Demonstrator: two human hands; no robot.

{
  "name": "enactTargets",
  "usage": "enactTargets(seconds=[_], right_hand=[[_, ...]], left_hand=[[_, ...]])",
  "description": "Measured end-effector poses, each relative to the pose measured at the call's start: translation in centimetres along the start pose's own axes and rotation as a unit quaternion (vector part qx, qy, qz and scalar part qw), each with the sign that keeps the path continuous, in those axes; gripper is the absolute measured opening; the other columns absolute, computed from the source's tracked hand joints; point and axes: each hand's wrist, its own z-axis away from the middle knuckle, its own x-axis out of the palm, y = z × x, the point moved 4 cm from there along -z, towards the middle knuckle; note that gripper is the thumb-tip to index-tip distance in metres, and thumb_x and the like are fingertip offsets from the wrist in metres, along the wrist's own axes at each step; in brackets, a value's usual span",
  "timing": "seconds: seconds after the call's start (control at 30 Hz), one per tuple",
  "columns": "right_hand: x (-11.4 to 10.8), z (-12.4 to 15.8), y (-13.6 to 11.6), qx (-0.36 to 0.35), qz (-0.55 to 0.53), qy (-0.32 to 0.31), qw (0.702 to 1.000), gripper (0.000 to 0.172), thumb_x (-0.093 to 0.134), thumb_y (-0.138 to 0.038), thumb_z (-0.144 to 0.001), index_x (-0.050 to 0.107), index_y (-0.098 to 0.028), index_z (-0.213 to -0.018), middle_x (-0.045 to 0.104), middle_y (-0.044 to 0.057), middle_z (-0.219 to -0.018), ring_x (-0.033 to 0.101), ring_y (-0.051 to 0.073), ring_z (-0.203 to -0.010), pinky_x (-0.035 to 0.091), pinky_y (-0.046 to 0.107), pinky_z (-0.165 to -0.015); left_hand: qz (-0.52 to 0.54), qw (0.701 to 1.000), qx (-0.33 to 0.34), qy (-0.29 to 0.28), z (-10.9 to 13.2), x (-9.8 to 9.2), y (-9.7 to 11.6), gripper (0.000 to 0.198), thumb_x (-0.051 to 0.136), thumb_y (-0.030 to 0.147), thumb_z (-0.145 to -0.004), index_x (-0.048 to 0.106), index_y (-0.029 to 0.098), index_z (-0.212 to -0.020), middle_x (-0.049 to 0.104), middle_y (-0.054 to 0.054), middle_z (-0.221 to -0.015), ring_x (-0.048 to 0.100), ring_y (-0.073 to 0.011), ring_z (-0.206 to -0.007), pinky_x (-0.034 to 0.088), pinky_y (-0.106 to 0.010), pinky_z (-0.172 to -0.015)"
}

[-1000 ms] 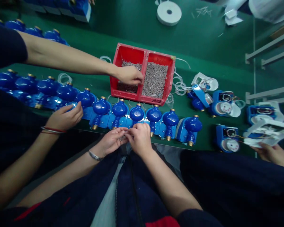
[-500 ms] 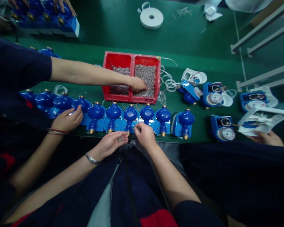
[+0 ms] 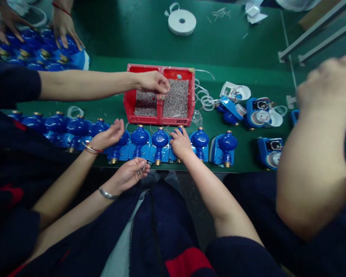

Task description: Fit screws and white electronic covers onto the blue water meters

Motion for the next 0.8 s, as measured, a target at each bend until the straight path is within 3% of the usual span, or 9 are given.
enactTargets(seconds=[0.23, 0.43, 0.6, 0.8], right_hand=[[0.1, -0.1, -0.5, -0.013, 0.020, -0.045, 0.999, 0.024, 0.046, -0.017, -0.081, 0.068, -0.013, -0.077, 0.056, 0.010, -0.116, 0.039, 0.029, -0.117, 0.021, 0.046, -0.106], [0.7, 0.1, -0.5, 0.001, -0.007, -0.019, 1.000, 0.030, 0.038, -0.013, -0.082, 0.068, -0.010, -0.084, 0.055, 0.013, -0.118, 0.036, 0.028, -0.120, 0.018, 0.044, -0.108], [0.8, 0.3, -0.1, 0.004, -0.015, 0.004, 1.000, 0.032, 0.036, -0.017, -0.086, 0.068, -0.013, -0.082, 0.057, 0.008, -0.116, 0.040, 0.027, -0.117, 0.019, 0.043, -0.108], [0.8, 0.1, -0.2, -0.008, -0.004, 0.002, 1.000, 0.030, 0.040, -0.017, -0.084, 0.069, -0.012, -0.079, 0.060, 0.011, -0.107, 0.041, 0.030, -0.114, 0.020, 0.046, -0.106]], left_hand=[[0.034, 0.999, 0.027, 0.014, -1.6, 1.1, -1.1, 0.011, 0.066, 0.015, -0.068, 0.057, 0.009, -0.067, 0.057, 0.000, -0.056, 0.053, -0.0047, -0.048, 0.042, -0.013, -0.046], [0.063, 0.997, 0.009, 0.035, -3.1, 2.9, -2.2, 0.011, 0.062, 0.003, -0.067, 0.063, 0.007, -0.077, 0.064, -0.005, -0.066, 0.059, -0.0082, -0.058, 0.049, -0.018, -0.058], [0.077, 0.996, 0.015, 0.032, -3.9, 3.9, -2.5, 0.010, 0.061, 0.003, -0.067, 0.059, 0.010, -0.073, 0.064, -0.003, -0.066, 0.060, -0.0085, -0.056, 0.050, -0.017, -0.055], [0.075, 0.996, 0.007, 0.042, -4.2, 4.8, -2.5, 0.005, 0.058, 0.004, -0.071, 0.059, 0.009, -0.071, 0.062, -0.003, -0.060, 0.058, -0.0080, -0.051, 0.048, -0.016, -0.049]])
